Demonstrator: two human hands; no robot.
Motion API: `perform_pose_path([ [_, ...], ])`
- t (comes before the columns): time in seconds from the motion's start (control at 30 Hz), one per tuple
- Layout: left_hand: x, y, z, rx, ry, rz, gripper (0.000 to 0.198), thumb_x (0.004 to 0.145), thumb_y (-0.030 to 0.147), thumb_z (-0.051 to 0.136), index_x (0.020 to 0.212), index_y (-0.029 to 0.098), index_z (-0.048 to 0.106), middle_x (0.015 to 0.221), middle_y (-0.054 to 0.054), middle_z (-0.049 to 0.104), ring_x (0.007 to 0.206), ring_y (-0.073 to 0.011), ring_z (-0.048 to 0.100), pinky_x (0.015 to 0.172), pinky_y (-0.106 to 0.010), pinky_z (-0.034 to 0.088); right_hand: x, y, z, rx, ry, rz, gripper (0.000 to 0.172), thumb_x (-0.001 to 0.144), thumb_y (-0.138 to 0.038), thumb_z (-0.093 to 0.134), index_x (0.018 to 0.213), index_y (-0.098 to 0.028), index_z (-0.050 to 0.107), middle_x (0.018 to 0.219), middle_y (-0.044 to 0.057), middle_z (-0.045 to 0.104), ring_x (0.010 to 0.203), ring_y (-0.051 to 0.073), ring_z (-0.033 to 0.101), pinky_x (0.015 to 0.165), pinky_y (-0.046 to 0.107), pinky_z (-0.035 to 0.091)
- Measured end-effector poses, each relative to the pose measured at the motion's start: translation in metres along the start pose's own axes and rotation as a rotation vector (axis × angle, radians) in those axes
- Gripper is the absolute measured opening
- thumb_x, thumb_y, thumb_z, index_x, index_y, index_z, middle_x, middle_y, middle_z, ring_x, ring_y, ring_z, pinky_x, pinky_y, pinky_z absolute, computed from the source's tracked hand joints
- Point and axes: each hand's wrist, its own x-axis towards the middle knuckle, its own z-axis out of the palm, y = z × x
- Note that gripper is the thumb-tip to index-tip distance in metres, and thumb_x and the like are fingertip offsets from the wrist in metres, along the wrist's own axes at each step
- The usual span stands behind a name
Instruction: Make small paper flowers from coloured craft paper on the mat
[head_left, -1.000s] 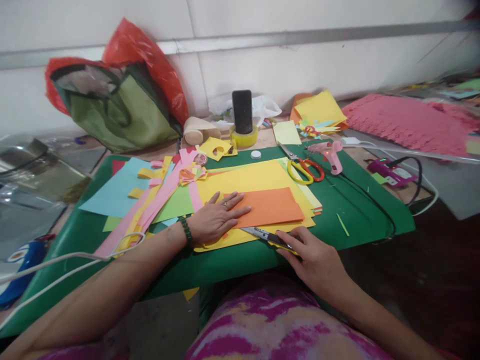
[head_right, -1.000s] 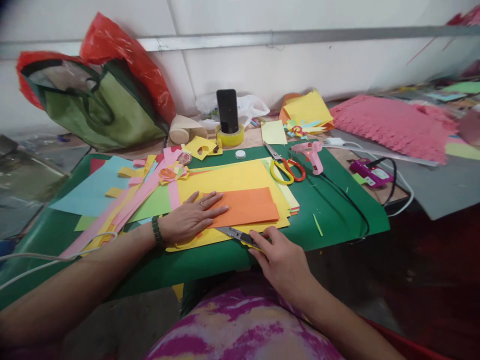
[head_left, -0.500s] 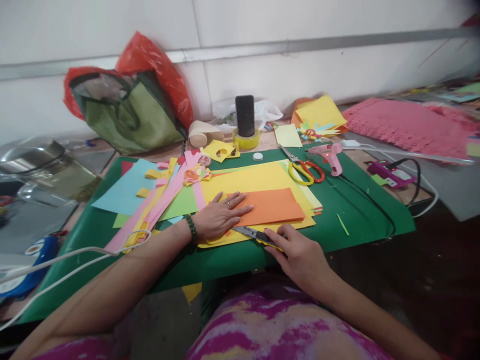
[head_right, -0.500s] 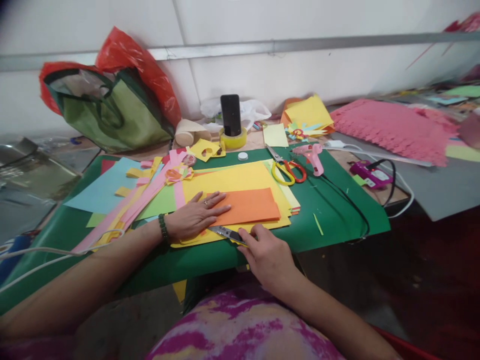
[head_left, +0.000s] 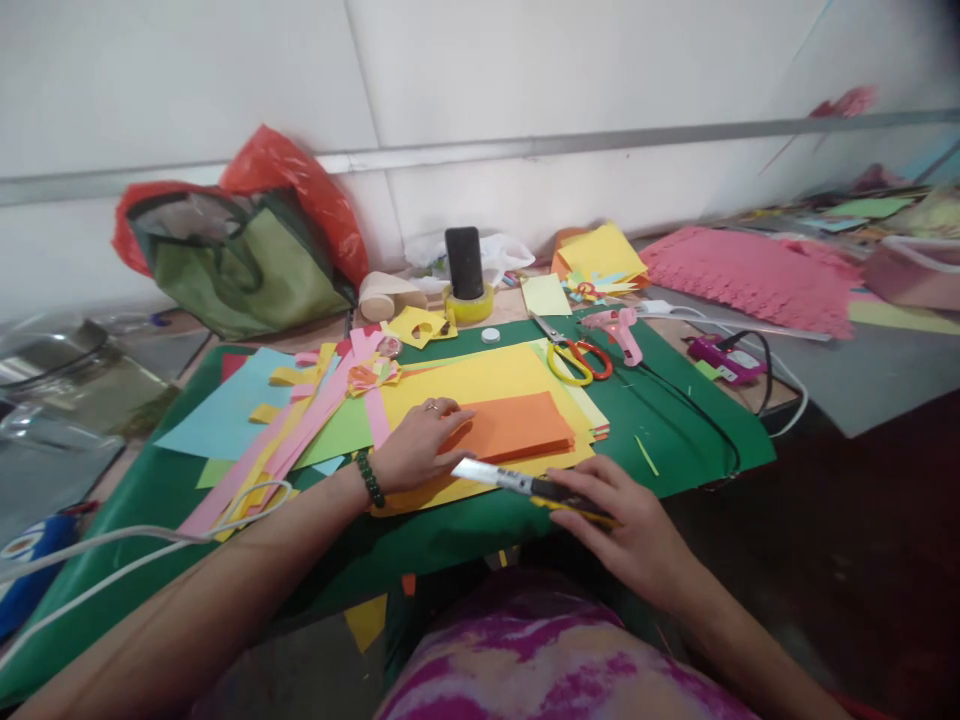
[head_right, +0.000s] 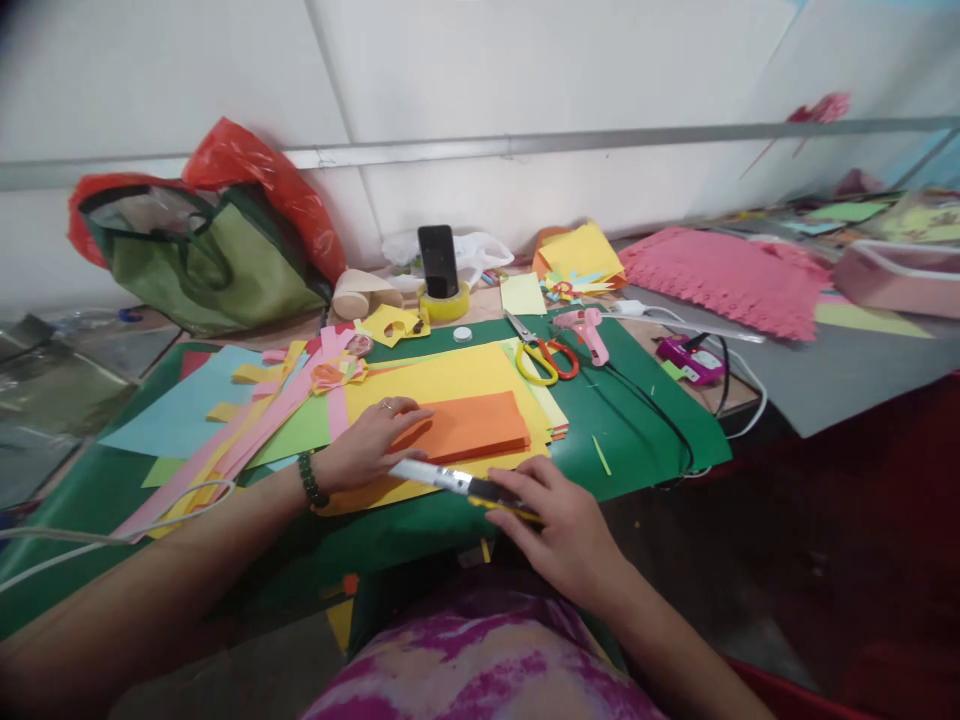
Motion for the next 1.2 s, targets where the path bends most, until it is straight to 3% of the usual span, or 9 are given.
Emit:
perform_pose_path([
  [0.2, 0.019, 0.013, -0.01, -0.254, -0.149, -0.255, 0.037, 0.071, 0.044, 0.067, 0.093, 0.016, 0.058, 0.083, -0.005, 0.062, 0.075, -0.0224, 0.058, 0.062, -0.031, 0.043, -0.007, 0.028, -0.016, 0.079, 0.394, 0.146, 0.023, 0.086, -0.031, 0.062, 0.107, -0.023, 0.065, 0.097, 0.006, 0.067, 0.088, 0.02, 0.066, 0.077, 0.031, 0.055],
  [0.4, 0.019, 0.022, -0.022, -0.359, -0.188, -0.218, 0.02, 0.075, 0.035, 0.059, 0.067, 0.02, 0.048, 0.067, 0.001, 0.058, 0.064, -0.0156, 0.054, 0.057, -0.026, 0.041, -0.014, 0.049, -0.025, 0.308, 0.55, 0.376, 0.027, 0.079, -0.036, 0.065, 0.102, -0.021, 0.065, 0.083, 0.004, 0.069, 0.07, 0.018, 0.065, 0.058, 0.028, 0.053],
  [0.53, 0.006, 0.045, -0.038, -0.248, 0.108, -0.072, 0.016, 0.084, 0.027, 0.049, 0.069, 0.02, 0.048, 0.067, 0.0, 0.058, 0.062, -0.0138, 0.053, 0.057, -0.025, 0.041, -0.004, 0.058, -0.025, 0.532, 0.515, 0.401, 0.026, 0.072, -0.035, 0.069, 0.091, -0.02, 0.062, 0.062, -0.003, 0.057, 0.047, 0.011, 0.05, 0.043, 0.024, 0.041],
  [0.67, -0.01, 0.07, -0.047, 0.348, 0.501, 0.327, 0.023, 0.091, 0.013, 0.041, 0.072, 0.021, 0.052, 0.068, -0.001, 0.058, 0.061, -0.0143, 0.05, 0.058, -0.03, 0.035, 0.019, 0.053, -0.018, 0.768, 0.436, 0.381, 0.029, 0.073, -0.044, 0.067, 0.071, -0.022, 0.048, 0.049, -0.006, 0.051, 0.04, 0.009, 0.044, 0.038, 0.022, 0.035],
  [0.77, -0.018, 0.075, -0.042, 0.584, 0.591, 0.589, 0.019, 0.091, 0.009, 0.045, 0.081, 0.02, 0.056, 0.072, -0.001, 0.061, 0.061, -0.0139, 0.05, 0.059, -0.03, 0.036, 0.036, 0.046, -0.012, 0.884, 0.434, 0.388, 0.037, 0.067, -0.043, 0.073, 0.068, -0.022, 0.042, 0.043, -0.011, 0.043, 0.034, 0.006, 0.038, 0.036, 0.019, 0.03],
  [0.87, -0.022, 0.067, -0.031, 0.608, 0.598, 0.665, 0.015, 0.09, 0.009, 0.049, 0.083, 0.019, 0.059, 0.076, -0.002, 0.064, 0.066, -0.014, 0.054, 0.067, -0.03, 0.039, 0.043, 0.043, -0.008, 0.907, 0.473, 0.447, 0.044, 0.057, -0.034, 0.081, 0.067, -0.021, 0.041, 0.052, -0.011, 0.048, 0.033, 0.003, 0.034, 0.033, 0.017, 0.027],
  [0.97, -0.021, 0.057, -0.02, 0.481, 0.53, 0.488, 0.012, 0.093, 0.024, 0.051, 0.098, 0.022, 0.061, 0.089, -0.005, 0.067, 0.081, -0.0181, 0.059, 0.081, -0.034, 0.041, 0.043, 0.039, -0.005, 0.847, 0.495, 0.436, 0.044, 0.056, -0.032, 0.082, 0.067, -0.02, 0.042, 0.061, -0.008, 0.052, 0.037, 0.003, 0.039, 0.034, 0.018, 0.032],
  [1.1, -0.011, 0.055, -0.016, 0.158, 0.43, 0.123, 0.076, 0.08, 0.068, 0.054, 0.135, 0.017, 0.046, 0.124, -0.017, 0.058, 0.113, -0.0336, 0.053, 0.099, -0.05, 0.036, 0.044, 0.025, 0.004, 0.737, 0.489, 0.384, 0.04, 0.063, -0.035, 0.078, 0.067, -0.021, 0.041, 0.066, -0.006, 0.053, 0.04, 0.004, 0.041, 0.035, 0.019, 0.036],
  [1.2, 0.002, 0.058, -0.021, -0.094, 0.31, -0.036, 0.072, 0.082, 0.06, 0.056, 0.137, 0.017, 0.044, 0.121, -0.015, 0.062, 0.111, -0.0316, 0.056, 0.095, -0.046, 0.043, 0.046, 0.015, 0.014, 0.719, 0.435, 0.361, 0.038, 0.066, -0.036, 0.076, 0.067, -0.021, 0.041, 0.066, -0.006, 0.054, 0.041, 0.004, 0.041, 0.036, 0.019, 0.037],
])
